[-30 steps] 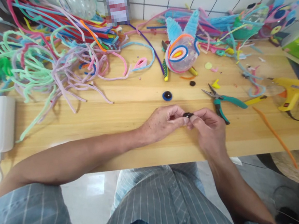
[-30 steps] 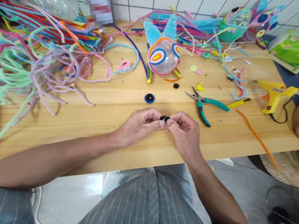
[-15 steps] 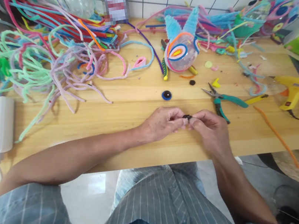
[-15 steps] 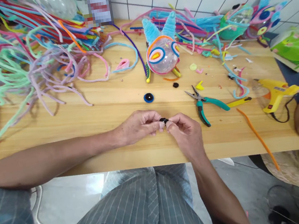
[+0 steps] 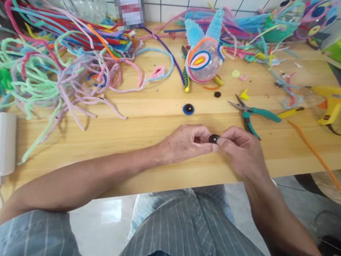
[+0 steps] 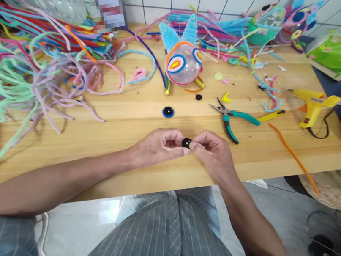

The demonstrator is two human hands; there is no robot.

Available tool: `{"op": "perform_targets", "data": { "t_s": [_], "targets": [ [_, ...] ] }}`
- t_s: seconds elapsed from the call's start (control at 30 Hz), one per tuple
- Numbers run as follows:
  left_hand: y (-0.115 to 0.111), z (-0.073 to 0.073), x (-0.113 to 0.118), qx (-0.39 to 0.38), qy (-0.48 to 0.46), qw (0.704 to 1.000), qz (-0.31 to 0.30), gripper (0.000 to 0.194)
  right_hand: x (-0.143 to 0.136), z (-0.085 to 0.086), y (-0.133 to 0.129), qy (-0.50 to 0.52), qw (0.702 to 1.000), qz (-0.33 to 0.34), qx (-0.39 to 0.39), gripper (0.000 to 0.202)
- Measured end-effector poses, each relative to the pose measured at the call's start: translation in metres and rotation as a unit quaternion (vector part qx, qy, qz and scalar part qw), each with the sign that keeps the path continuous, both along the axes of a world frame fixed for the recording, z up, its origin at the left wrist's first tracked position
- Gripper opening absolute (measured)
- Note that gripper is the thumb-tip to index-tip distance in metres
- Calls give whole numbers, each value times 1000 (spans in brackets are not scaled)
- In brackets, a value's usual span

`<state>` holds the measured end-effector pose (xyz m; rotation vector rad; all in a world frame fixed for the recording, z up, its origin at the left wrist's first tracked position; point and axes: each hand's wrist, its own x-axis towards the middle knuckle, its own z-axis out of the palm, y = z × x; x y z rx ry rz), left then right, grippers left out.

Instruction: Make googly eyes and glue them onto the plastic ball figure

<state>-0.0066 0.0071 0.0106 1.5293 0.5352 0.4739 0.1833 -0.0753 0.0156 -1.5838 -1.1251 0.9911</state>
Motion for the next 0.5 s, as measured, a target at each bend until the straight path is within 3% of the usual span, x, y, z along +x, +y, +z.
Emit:
{"op": "perform_targets", "data": {
  "t_s": [0.2, 0.5],
  "targets": [
    [-4, 2, 1, -118, -17, 993, -1, 27, -12, -11, -3, 54, 996, -49, 52, 15],
    [-3, -1, 4, -172, -17, 984, 44, 22, -3, -8, -6, 71, 997, 1, 7, 11]
  ]
}}
